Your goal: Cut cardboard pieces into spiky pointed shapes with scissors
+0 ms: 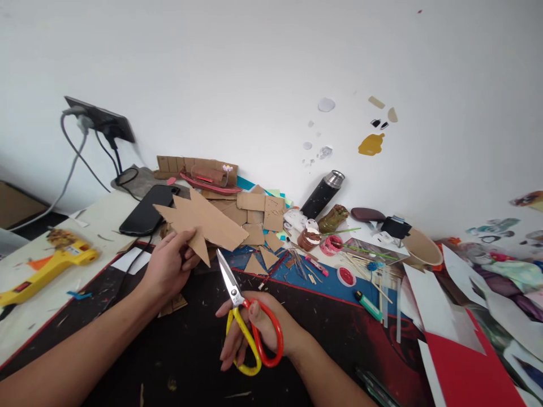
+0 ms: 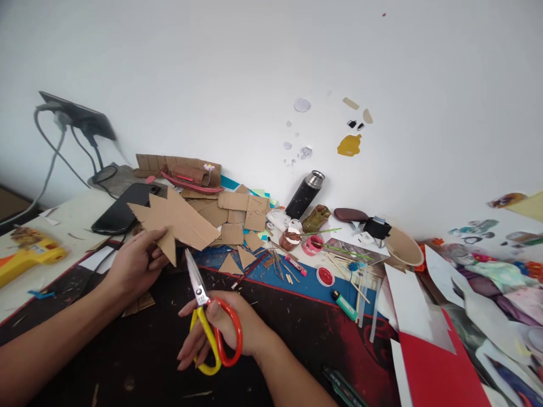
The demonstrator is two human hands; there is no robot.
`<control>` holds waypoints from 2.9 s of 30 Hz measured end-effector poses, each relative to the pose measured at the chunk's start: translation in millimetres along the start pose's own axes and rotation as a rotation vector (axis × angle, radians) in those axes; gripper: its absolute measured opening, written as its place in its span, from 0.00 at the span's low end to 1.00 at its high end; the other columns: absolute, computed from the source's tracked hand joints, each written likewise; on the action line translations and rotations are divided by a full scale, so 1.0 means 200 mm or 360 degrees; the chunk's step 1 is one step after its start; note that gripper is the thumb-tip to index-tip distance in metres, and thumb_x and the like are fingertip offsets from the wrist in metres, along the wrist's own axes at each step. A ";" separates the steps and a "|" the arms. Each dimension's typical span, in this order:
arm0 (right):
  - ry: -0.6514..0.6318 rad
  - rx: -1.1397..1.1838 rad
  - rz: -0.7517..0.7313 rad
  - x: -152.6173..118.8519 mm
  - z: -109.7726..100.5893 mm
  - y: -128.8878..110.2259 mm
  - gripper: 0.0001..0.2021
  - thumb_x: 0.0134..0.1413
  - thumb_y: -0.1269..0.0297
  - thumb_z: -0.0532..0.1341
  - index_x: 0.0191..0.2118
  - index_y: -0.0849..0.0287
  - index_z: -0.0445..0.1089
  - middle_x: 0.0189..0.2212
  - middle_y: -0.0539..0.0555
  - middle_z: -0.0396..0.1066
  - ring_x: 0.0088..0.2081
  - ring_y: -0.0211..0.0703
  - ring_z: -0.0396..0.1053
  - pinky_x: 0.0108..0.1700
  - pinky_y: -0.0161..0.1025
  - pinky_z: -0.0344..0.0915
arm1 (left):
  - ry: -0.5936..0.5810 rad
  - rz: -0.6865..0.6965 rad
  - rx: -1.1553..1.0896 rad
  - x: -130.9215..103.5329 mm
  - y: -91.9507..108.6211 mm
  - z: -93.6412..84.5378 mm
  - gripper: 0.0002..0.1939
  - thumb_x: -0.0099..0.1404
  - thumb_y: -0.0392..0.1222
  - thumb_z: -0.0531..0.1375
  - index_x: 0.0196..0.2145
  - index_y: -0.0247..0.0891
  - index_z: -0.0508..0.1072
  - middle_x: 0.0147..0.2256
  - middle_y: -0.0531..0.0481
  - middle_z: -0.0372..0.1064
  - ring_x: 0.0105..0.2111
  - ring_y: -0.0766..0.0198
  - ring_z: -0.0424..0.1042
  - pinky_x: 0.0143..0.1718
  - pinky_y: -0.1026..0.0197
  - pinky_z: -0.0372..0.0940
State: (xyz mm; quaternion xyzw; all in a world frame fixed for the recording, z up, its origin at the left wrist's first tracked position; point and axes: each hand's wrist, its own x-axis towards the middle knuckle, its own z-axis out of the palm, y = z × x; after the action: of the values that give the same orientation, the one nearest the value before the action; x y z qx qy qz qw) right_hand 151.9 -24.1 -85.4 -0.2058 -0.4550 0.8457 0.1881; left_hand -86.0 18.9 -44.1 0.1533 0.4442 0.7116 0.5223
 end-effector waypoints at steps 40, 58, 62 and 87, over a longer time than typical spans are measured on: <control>-0.0254 -0.0073 -0.0045 -0.03 0.01 -0.05 0.53 0.55 0.23 0.71 0.71 0.61 0.67 0.49 0.74 0.85 0.48 0.60 0.87 0.49 0.47 0.79 | -0.0005 -0.0006 0.0030 0.00 0.00 -0.01 0.21 0.57 0.38 0.74 0.23 0.42 0.63 0.16 0.62 0.55 0.12 0.75 0.52 0.11 0.74 0.47; 0.0026 -0.0116 -0.0007 -0.03 0.03 -0.03 0.49 0.60 0.20 0.64 0.60 0.69 0.76 0.29 0.57 0.79 0.19 0.40 0.73 0.26 0.38 0.73 | -0.0024 0.0029 -0.0022 -0.01 0.07 0.01 0.19 0.57 0.36 0.73 0.24 0.40 0.64 0.15 0.63 0.55 0.12 0.75 0.51 0.11 0.74 0.47; 0.0095 -0.0135 -0.0014 -0.02 0.05 -0.05 0.46 0.62 0.22 0.64 0.59 0.68 0.77 0.27 0.55 0.78 0.17 0.38 0.70 0.22 0.34 0.69 | -0.0030 0.0042 0.0003 -0.02 0.09 0.02 0.21 0.56 0.35 0.75 0.24 0.40 0.64 0.16 0.63 0.56 0.12 0.76 0.51 0.11 0.75 0.48; 0.0442 -0.0254 0.0077 -0.07 0.16 -0.12 0.44 0.58 0.23 0.69 0.55 0.66 0.77 0.25 0.51 0.76 0.18 0.38 0.70 0.20 0.32 0.64 | -0.0538 0.0056 0.0515 -0.16 0.06 0.03 0.24 0.61 0.57 0.78 0.35 0.41 0.71 0.19 0.62 0.61 0.14 0.72 0.54 0.15 0.71 0.51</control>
State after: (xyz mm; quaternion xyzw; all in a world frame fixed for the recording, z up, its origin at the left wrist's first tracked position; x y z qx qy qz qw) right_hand 150.4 -41.3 -46.2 -0.3458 -0.4852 0.7746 0.2118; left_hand -75.3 -7.7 -23.4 0.3597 0.4559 0.6045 0.5454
